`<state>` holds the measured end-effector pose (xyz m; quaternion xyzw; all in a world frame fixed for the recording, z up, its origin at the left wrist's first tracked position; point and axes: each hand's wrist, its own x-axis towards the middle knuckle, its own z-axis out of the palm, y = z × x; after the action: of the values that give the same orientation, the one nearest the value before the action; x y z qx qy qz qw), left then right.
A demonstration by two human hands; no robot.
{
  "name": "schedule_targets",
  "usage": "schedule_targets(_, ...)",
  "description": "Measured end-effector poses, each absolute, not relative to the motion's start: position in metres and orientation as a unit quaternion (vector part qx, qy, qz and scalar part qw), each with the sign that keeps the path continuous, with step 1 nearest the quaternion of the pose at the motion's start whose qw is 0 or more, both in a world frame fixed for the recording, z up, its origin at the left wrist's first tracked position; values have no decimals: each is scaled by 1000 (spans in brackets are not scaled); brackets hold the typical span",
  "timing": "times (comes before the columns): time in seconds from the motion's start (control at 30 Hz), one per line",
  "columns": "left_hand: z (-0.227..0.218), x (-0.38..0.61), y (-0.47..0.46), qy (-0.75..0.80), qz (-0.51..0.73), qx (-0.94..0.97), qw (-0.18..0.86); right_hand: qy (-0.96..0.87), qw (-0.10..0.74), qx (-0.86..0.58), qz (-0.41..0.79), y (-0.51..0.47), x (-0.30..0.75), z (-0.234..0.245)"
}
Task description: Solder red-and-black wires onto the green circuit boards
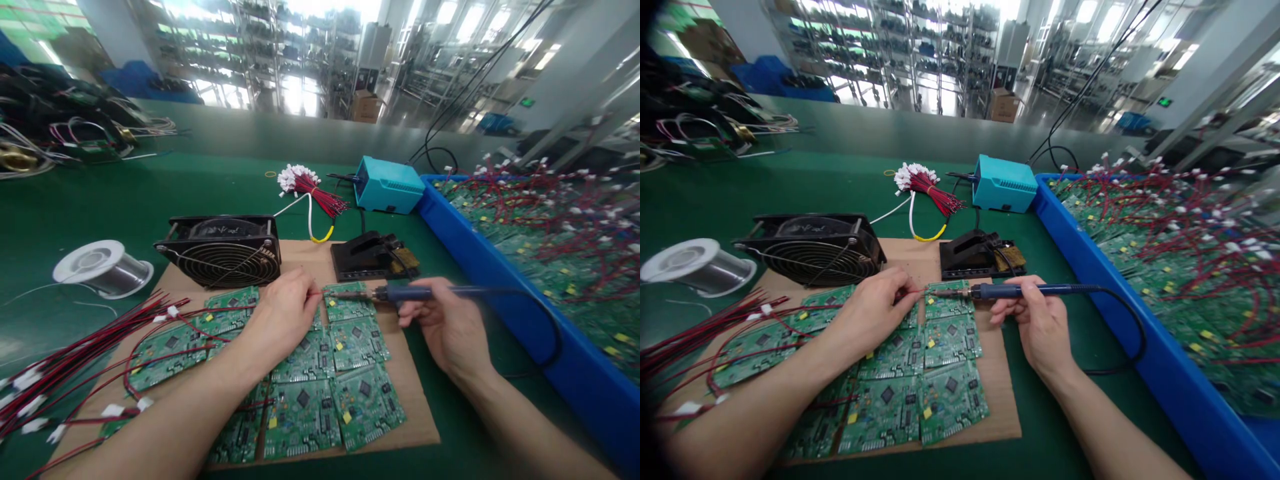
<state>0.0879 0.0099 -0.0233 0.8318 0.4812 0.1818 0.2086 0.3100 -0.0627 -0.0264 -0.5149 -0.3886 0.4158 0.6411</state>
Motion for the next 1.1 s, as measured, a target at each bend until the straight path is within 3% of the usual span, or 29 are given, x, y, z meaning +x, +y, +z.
schedule_targets(1.1, -21, 89, 12, 492, 146, 830, 217, -386, 651, -490, 434, -62, 309, -28)
